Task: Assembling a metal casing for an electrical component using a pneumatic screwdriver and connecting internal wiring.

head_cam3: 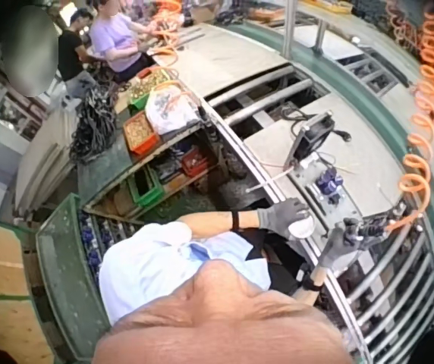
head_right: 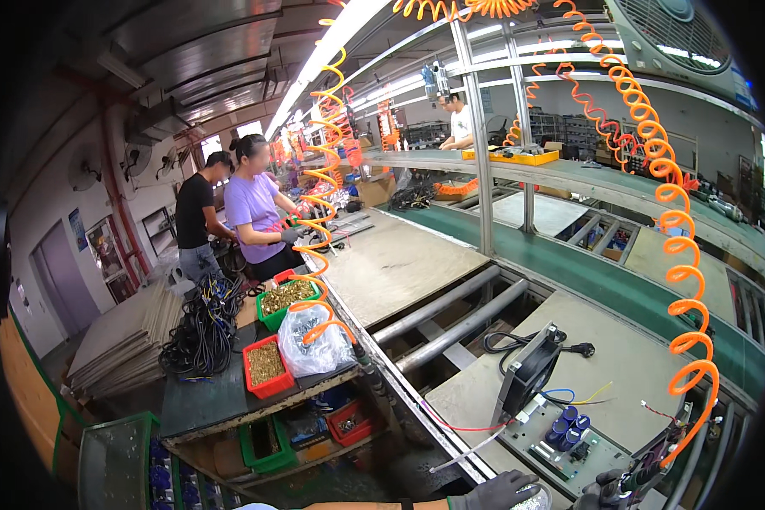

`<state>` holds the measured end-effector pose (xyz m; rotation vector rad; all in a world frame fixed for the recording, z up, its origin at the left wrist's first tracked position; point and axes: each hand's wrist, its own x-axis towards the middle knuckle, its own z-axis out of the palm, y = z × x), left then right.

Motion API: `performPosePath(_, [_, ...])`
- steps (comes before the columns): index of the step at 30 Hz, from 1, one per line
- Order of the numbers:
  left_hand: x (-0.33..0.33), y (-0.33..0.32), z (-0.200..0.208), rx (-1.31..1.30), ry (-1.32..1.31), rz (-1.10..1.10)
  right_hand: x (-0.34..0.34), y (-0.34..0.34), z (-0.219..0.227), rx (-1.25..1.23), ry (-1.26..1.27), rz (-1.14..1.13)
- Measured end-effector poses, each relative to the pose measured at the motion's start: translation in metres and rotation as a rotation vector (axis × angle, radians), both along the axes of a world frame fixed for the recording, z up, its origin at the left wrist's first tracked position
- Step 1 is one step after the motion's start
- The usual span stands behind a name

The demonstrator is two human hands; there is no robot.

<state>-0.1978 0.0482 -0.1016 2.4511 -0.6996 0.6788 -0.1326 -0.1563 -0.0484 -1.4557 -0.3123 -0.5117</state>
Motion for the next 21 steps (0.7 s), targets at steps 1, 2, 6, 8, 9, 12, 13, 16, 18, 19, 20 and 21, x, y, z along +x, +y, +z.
performPosePath(1, [0.0, -0.001, 0.0, -0.006, -0.005, 0.0, -0.001, 0.001, 0.002, 0.0, -0.069, -0.01])
performPosePath(2, [0.001, -0.002, 0.001, -0.013, -0.011, -0.001, -0.003, 0.001, 0.002, 0.16, 0.003, 0.036])
performPosePath(6, [0.001, 0.0, -0.004, -0.045, -0.058, -0.021, -0.011, 0.001, 0.005, 0.201, 0.098, 0.048])
performPosePath(8, [-0.002, 0.0, -0.001, -0.043, -0.058, -0.012, -0.004, -0.007, -0.019, -0.016, 0.068, -0.094])
performPosePath(9, [-0.003, 0.001, 0.0, -0.036, -0.056, 0.002, -0.003, -0.008, -0.019, -0.022, 0.065, -0.095])
performPosePath(12, [-0.001, -0.001, -0.002, -0.054, 0.039, -0.007, -0.003, -0.006, -0.016, 0.002, 0.018, -0.002])
performPosePath(13, [0.0, 0.0, -0.004, -0.06, 0.033, -0.001, -0.005, -0.005, -0.019, 0.087, 0.059, -0.028])
performPosePath(16, [0.0, 0.003, -0.01, -0.036, -0.059, 0.024, -0.007, 0.0, -0.009, 0.155, 0.098, -0.001])
performPosePath(18, [0.002, 0.0, -0.011, -0.042, -0.06, 0.019, -0.014, -0.004, 0.003, 0.111, 0.156, 0.047])
performPosePath(19, [0.0, -0.001, -0.012, -0.046, -0.058, 0.012, -0.018, 0.0, 0.007, 0.11, 0.158, 0.046])
performPosePath(20, [-0.001, 0.001, -0.012, -0.034, -0.009, 0.002, -0.022, 0.005, 0.013, 0.1, 0.136, 0.027])
performPosePath(21, [0.0, 0.0, -0.012, -0.037, -0.014, 0.0, -0.026, 0.008, 0.022, 0.087, 0.108, 0.007])
